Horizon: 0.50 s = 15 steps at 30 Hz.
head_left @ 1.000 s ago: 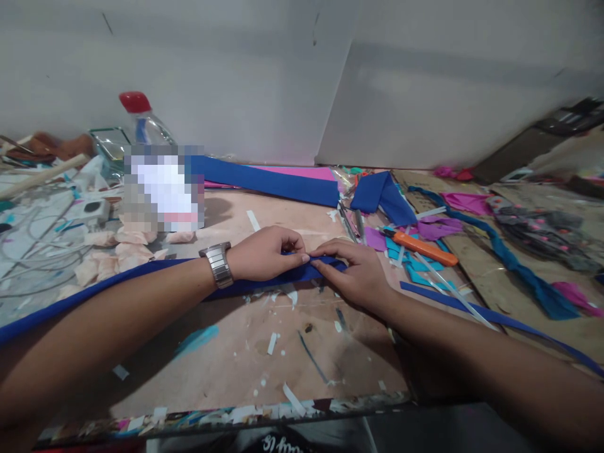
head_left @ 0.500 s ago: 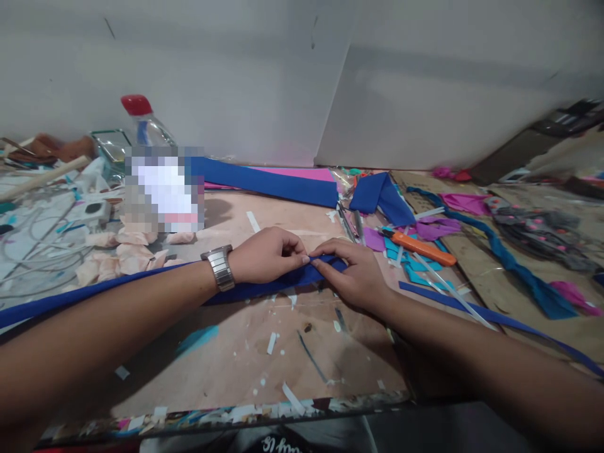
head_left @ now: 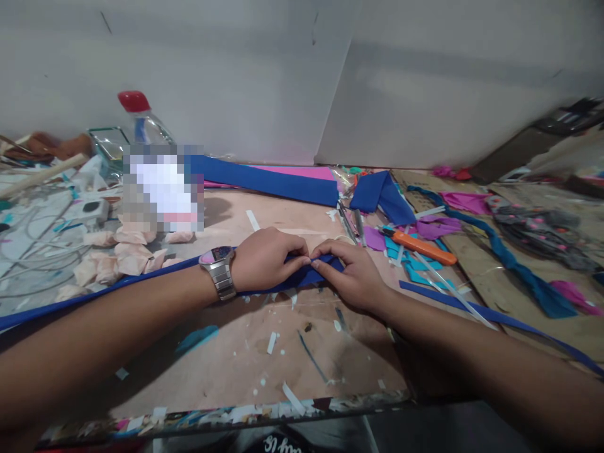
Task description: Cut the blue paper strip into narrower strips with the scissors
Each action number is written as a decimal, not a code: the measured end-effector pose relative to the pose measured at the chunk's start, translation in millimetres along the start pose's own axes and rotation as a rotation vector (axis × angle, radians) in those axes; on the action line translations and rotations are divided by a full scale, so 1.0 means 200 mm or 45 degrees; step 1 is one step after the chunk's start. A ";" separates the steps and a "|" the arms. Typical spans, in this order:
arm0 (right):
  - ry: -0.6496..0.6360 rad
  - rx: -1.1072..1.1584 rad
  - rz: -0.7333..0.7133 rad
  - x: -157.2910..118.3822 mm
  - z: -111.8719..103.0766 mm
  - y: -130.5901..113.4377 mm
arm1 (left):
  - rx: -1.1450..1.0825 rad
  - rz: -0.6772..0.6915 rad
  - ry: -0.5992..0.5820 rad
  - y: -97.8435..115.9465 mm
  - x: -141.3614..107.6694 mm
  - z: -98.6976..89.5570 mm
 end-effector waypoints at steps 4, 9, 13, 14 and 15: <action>-0.054 0.006 -0.011 0.01 0.02 0.00 | 0.031 -0.011 -0.026 -0.01 0.00 0.01; -0.047 -0.002 -0.027 0.00 0.01 -0.01 | 0.049 -0.009 -0.039 -0.01 0.00 0.02; -0.078 0.030 0.004 0.00 0.02 0.00 | 0.088 -0.001 -0.042 -0.02 0.01 0.02; -0.092 0.050 0.015 0.00 0.03 0.00 | 0.106 0.005 -0.044 -0.02 0.01 0.02; -0.105 0.071 0.028 0.00 0.03 0.01 | 0.128 0.013 -0.047 -0.01 0.01 0.03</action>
Point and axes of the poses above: each hand's wrist, its own x-axis towards the middle knuckle, its own z-axis out of the palm, y = z × x, the point moved 8 cm from there along x, towards the middle knuckle, and after that the axes turned 12 degrees about -x, right-handed, at the moved point
